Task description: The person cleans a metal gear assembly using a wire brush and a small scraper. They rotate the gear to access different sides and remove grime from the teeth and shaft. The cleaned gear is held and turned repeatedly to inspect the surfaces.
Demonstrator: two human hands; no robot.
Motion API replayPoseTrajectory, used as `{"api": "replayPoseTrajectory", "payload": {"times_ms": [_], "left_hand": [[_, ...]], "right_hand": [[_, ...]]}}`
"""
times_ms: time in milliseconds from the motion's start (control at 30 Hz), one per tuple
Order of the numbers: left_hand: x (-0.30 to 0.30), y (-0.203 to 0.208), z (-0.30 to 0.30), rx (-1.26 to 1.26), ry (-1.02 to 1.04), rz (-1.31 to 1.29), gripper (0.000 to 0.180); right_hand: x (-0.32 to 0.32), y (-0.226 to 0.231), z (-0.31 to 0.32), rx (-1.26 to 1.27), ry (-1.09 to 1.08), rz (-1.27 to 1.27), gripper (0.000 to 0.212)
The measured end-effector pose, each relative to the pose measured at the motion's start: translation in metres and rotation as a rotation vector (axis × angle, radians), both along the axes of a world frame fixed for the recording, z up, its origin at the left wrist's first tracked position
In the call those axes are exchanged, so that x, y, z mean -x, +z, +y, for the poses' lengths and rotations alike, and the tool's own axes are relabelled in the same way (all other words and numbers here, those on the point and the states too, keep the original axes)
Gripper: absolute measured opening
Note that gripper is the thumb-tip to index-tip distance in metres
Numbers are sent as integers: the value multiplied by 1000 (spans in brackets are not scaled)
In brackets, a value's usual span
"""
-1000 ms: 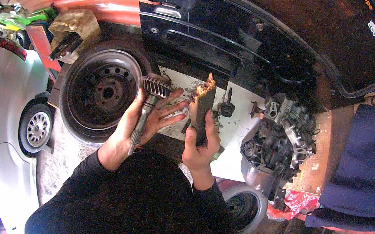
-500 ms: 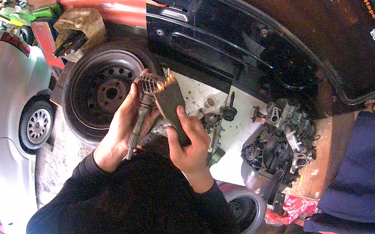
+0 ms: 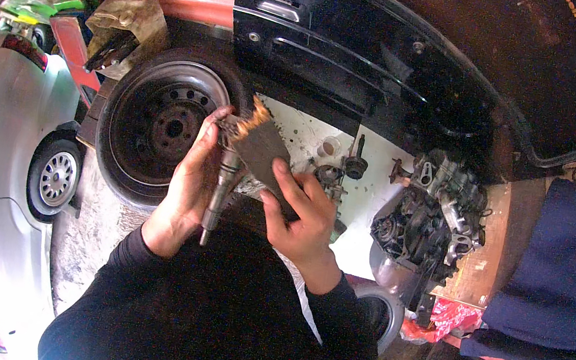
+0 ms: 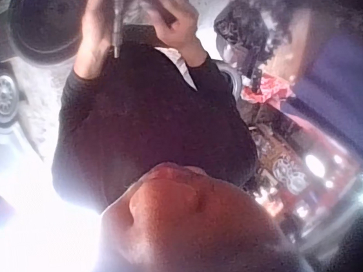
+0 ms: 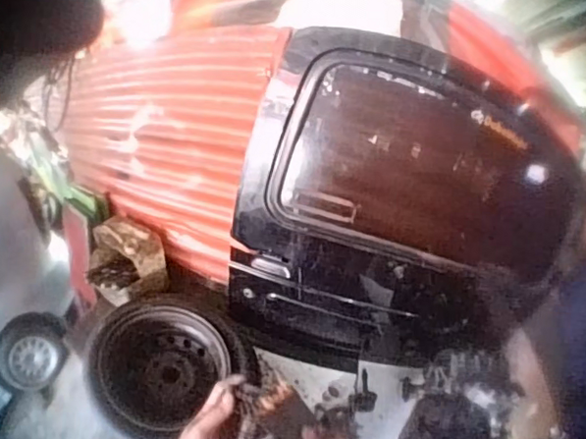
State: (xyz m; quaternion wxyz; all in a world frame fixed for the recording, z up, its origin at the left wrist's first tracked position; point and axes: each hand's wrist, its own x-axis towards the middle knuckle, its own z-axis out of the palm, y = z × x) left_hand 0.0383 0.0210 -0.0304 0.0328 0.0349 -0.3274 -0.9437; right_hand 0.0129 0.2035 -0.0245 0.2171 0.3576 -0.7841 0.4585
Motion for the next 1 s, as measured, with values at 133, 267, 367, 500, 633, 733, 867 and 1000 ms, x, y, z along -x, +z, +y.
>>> {"api": "replayPoseTrajectory", "payload": {"times_ms": [133, 267, 367, 500, 633, 733, 867, 1000], "left_hand": [[3, -3, 3, -62, 18, -8, 40], [2, -1, 7, -48, 27, -8, 44], [6, -17, 9, 250, 90, 108, 47], [2, -16, 14, 77, 5, 65, 53], [4, -12, 20, 149, 133, 216, 57], [5, -13, 21, 297, 235, 300, 65], [3, -11, 27, 345, 288, 335, 71], [4, -9, 24, 469, 225, 413, 76]], "right_hand": [[-3, -6, 9, 21, 2, -47, 50], [-4, -6, 1, 23, -14, 15, 50], [-10, -21, 13, 43, -30, -33, 49], [-6, -23, 12, 248, 0, -146, 68], [-25, -21, -22, 652, 87, -635, 90], [-32, -37, -28, 661, 107, -722, 84], [-30, -30, -24, 606, 121, -864, 61], [-28, -35, -22, 586, 103, -879, 53]]}}
